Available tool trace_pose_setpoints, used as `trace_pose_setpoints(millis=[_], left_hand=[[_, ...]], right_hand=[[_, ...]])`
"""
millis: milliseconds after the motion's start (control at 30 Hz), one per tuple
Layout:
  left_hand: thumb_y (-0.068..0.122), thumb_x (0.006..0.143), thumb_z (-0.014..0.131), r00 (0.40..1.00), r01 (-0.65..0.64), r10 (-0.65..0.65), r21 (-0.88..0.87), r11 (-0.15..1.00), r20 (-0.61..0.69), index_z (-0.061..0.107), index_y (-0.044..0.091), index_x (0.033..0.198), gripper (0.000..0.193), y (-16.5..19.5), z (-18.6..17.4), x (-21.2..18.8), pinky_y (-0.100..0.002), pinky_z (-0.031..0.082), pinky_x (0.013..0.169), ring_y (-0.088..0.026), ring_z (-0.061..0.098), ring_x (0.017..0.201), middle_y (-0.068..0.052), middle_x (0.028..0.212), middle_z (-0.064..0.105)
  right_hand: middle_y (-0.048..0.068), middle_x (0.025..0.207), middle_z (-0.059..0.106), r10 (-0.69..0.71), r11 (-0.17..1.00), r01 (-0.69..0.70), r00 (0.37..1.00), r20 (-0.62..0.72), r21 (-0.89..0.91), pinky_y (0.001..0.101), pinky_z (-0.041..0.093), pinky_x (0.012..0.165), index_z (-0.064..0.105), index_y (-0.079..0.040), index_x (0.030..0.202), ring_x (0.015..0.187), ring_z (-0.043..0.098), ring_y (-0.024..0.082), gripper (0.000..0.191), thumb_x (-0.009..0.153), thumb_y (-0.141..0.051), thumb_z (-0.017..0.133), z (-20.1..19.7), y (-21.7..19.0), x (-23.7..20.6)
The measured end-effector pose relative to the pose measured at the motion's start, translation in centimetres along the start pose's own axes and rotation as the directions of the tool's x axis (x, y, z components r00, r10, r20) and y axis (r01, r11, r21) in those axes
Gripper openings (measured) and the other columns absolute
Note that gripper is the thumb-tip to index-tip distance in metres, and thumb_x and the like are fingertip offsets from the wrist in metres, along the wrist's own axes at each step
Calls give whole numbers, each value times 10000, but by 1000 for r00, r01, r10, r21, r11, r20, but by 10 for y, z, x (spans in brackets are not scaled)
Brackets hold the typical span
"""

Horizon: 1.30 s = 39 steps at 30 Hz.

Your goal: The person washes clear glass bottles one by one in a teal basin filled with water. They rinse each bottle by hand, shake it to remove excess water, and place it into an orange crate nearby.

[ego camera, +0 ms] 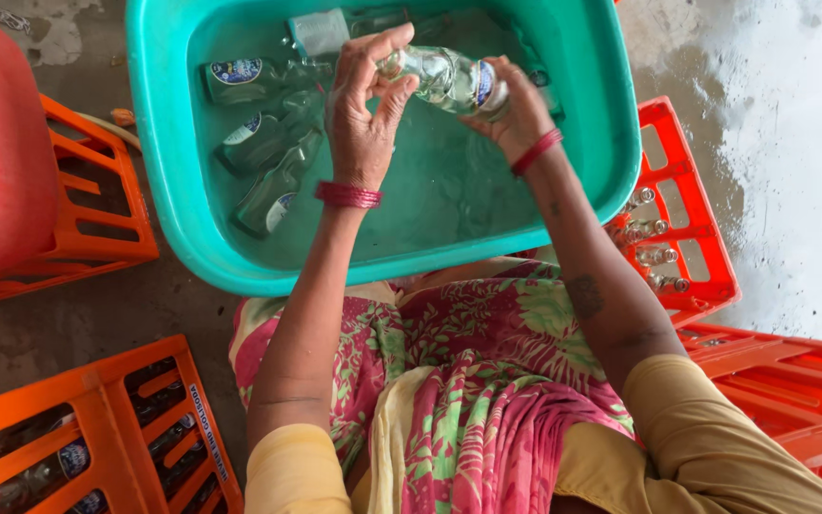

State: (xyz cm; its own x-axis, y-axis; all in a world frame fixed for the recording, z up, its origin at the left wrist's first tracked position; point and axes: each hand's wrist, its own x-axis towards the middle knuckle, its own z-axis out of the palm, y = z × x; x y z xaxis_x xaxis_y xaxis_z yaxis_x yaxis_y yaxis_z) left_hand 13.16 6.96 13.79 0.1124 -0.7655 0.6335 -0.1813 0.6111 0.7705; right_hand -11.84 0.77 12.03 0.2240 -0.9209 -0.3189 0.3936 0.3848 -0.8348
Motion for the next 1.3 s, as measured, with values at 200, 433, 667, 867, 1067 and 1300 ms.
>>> trace_pose_setpoints(millis=[200,433,667,867,1067,1300], left_hand=[[173,1049,774,939,232,-334,-570,788,-81,544,162,1508,514,-26,-16,6,-242,557,862,-97,636,1052,-32,1280,671],[86,972,792,829,368,-556,-683,631,-66,595,76,1389,461,-47,-26,-9,-259,566,940,-139,657,1095,-84,1320,688],[37,1046,743,923,276,-383,-733,621,23,578,78,1475,462,-35,-35,-2,-301,523,1111,-152,620,1280,-68,1391,647],[52,1050,725,900,343,-424,-770,537,106,566,94,1471,451,-35,-31,-5,-326,526,1154,-154,625,1298,-67,1416,651],[54,1047,713,862,433,-485,-713,552,148,576,106,1457,435,-30,-29,-5,-310,536,1069,-137,639,1250,-40,1406,655],[71,1043,715,863,451,-473,-691,564,177,578,121,1463,445,-28,-26,-6,-303,543,1082,-120,643,1245,-25,1407,655]], right_hand=[[68,1358,627,-174,985,174,976,130,8,480,623,961,527,-134,1433,1198,681,248,517,1014,-418,632,-7,17,6],[100,1387,576,-229,973,229,958,173,20,447,614,1033,491,-139,1484,1239,653,244,539,1041,-398,657,4,8,6],[98,1393,588,-276,951,302,925,260,-68,441,609,1052,469,-134,1511,1249,657,243,469,1100,-315,607,5,-4,-4],[72,1415,593,-405,888,450,864,301,-98,438,616,1087,458,-131,1544,1282,639,198,434,1154,-264,595,10,-18,-17],[80,1429,606,-426,876,468,863,270,-113,434,615,1077,409,-111,1562,1289,667,211,529,1114,-261,646,10,-26,-24],[98,1452,600,-435,868,479,861,264,-130,423,608,1110,393,-97,1585,1309,659,220,587,1106,-272,683,6,-32,-26]])
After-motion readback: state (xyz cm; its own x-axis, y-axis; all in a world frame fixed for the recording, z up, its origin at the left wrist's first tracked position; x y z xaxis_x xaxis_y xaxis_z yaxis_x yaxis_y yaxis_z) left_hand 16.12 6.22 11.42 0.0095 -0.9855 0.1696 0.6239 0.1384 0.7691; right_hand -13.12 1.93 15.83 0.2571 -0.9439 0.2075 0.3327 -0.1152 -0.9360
